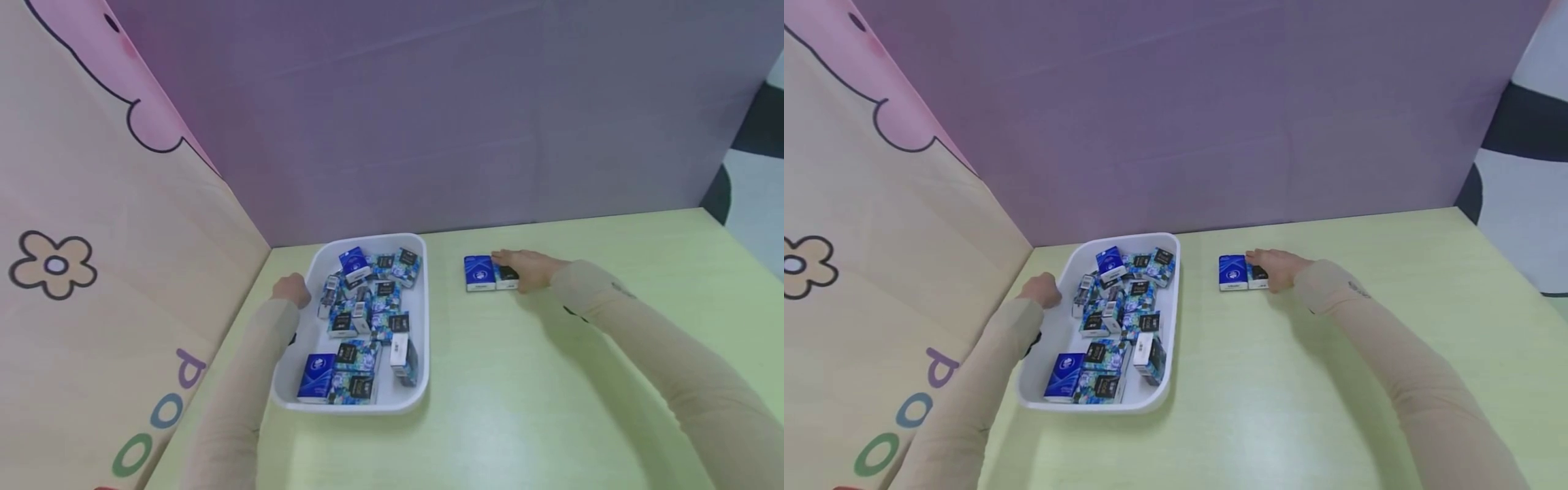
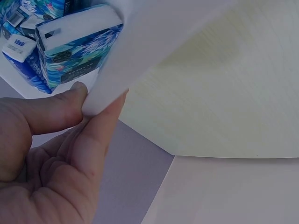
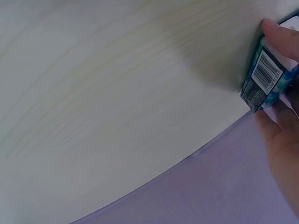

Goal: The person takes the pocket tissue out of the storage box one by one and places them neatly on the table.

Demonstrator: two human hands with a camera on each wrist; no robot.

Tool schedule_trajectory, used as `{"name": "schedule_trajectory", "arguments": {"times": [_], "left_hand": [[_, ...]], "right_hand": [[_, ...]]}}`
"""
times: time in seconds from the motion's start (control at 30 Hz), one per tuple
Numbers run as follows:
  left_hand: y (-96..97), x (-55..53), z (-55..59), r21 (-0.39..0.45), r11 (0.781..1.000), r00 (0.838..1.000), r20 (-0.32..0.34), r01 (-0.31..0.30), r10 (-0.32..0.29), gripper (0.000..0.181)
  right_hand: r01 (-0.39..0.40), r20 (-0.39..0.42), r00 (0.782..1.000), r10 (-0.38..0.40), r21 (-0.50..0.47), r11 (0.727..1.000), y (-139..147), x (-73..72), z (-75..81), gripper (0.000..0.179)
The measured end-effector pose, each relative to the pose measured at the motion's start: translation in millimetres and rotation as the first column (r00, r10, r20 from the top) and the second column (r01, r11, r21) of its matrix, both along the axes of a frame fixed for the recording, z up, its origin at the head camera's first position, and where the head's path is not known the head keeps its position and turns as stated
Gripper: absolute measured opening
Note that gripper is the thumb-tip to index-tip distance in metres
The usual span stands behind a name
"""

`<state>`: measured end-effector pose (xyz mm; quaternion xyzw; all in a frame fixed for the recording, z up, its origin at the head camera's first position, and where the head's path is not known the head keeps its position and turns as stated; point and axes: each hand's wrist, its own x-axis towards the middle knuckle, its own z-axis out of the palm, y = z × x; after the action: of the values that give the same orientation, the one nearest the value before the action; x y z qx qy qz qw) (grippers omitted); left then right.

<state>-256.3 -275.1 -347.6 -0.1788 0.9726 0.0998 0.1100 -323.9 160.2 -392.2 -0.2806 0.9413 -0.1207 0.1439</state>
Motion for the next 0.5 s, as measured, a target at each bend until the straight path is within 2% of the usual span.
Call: {"name": "schedule_trajectory", "arguments": {"times": [0.17,0.37,0.5], "left_hand": [[-1.9,-2.5,-2.5,-0.012,1.0,1.0,0.0,0.013,-0.013,0.031],[-0.1,0.0,0.4,-0.017,0.999,1.0,-0.006,0.03,-0.031,0.029],[-0.5,-0.5,0.3,-0.018,1.0,1.0,-0.004,0.022,-0.022,0.029]], "right_hand": [[0.015,0.009,1.0,-0.015,-0.003,1.0,-1.5,-0.6,-0.9,0.08],[0.029,0.036,0.999,-0.029,-0.018,0.999,-3.7,-0.2,2.2,0.08],[-0.017,0.007,1.0,0.017,-0.048,0.999,-8.1,2.9,12.3,0.079]]}}
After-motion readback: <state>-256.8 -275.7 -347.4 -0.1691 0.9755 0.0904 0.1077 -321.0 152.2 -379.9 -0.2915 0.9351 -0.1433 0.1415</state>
